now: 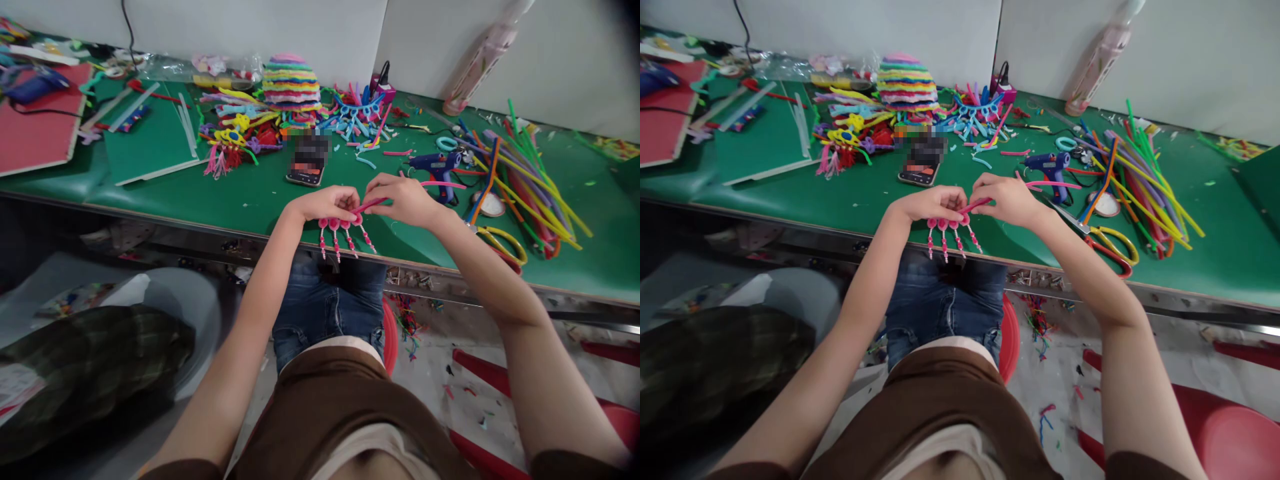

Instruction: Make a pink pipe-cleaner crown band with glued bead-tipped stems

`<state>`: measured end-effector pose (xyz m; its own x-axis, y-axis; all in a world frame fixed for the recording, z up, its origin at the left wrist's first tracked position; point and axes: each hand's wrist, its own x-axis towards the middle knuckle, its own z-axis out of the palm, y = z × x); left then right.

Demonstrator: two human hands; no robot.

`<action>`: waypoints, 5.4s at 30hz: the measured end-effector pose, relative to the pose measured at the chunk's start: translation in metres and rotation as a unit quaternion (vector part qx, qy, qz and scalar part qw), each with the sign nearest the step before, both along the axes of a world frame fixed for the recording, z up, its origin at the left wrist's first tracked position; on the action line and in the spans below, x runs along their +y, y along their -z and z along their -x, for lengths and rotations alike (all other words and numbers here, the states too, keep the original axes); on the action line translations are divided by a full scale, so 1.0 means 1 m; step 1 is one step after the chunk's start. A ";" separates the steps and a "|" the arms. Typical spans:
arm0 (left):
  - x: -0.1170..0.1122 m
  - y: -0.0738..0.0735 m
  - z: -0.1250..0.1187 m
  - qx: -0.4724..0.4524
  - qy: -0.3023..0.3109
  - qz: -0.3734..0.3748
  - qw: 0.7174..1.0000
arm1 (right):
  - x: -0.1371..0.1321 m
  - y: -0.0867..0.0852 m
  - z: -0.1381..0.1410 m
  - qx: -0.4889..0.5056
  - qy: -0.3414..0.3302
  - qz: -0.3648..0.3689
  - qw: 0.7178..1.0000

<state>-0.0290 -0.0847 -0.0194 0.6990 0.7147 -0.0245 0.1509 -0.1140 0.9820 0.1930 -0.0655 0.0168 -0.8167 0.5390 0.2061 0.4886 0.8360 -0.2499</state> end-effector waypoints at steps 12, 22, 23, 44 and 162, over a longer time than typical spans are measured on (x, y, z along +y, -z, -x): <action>0.002 0.003 0.000 -0.002 -0.001 -0.005 1.000 | -0.001 0.004 0.002 -0.013 -0.002 -0.079 0.997; 0.003 0.009 -0.001 -0.041 -0.047 0.041 0.997 | -0.002 0.008 0.002 -0.031 0.016 -0.081 0.996; 0.004 0.010 -0.002 -0.044 -0.051 0.044 0.997 | -0.002 0.009 0.003 -0.027 0.009 -0.081 0.996; 0.002 0.009 -0.003 -0.036 -0.066 0.050 0.996 | -0.002 0.013 0.011 0.017 -0.045 -0.044 0.998; 0.033 -0.017 -0.048 0.139 -0.023 -0.076 0.987 | 0.004 0.020 -0.049 0.025 0.035 -0.081 0.996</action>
